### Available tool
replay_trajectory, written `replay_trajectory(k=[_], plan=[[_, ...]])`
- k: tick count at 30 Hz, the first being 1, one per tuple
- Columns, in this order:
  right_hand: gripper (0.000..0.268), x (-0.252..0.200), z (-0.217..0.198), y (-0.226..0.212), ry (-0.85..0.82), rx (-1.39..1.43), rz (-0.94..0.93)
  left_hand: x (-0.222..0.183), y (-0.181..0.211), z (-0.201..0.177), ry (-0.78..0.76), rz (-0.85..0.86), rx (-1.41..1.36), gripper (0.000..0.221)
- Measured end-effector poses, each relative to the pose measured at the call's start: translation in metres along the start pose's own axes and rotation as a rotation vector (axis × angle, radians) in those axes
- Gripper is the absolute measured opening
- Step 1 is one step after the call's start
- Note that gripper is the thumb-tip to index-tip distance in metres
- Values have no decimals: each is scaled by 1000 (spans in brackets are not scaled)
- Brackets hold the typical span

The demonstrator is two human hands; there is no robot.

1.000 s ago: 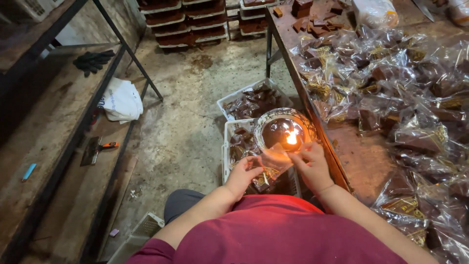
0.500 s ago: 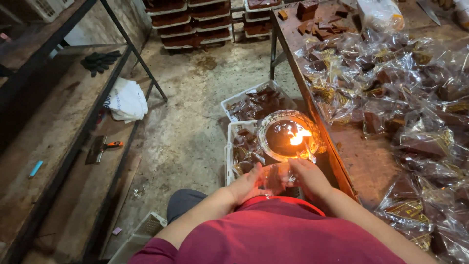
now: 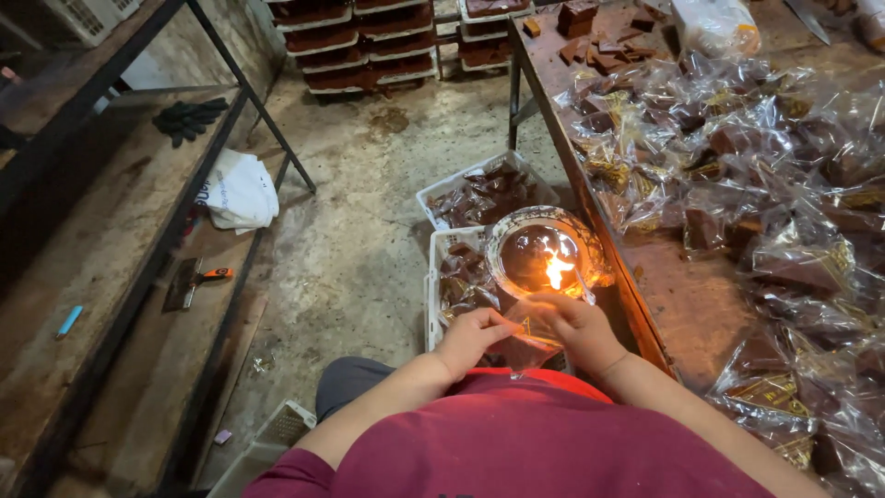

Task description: Sealing small plastic bags containing food items by carefully passing the folded edges through a candle flame.

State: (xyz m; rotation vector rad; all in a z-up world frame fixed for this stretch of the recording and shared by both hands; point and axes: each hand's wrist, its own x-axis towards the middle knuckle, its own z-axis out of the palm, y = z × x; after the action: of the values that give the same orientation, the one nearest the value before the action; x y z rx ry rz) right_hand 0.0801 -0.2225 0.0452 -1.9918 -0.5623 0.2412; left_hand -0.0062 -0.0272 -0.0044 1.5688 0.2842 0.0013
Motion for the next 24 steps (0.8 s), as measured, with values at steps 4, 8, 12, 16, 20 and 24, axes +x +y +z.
replay_trajectory(k=[4,8,12,16,20,24], plan=[[39,2,-8,4,154,87,36,22,-24,-9,119,29,190,10],[111,0,-8,-18,-81,59,102,16,-16,-8,129,93,263,12],[27,10,-7,-2,32,-6,141,-1,10,-4,137,93,226,10],[43,12,0,33,-118,-24,134,12,0,-14,240,191,159,12],[33,19,4,60,-109,-150,233,12,-3,-20,381,252,170,13],[29,5,9,26,-135,641,486,23,-19,-13,244,288,221,46]])
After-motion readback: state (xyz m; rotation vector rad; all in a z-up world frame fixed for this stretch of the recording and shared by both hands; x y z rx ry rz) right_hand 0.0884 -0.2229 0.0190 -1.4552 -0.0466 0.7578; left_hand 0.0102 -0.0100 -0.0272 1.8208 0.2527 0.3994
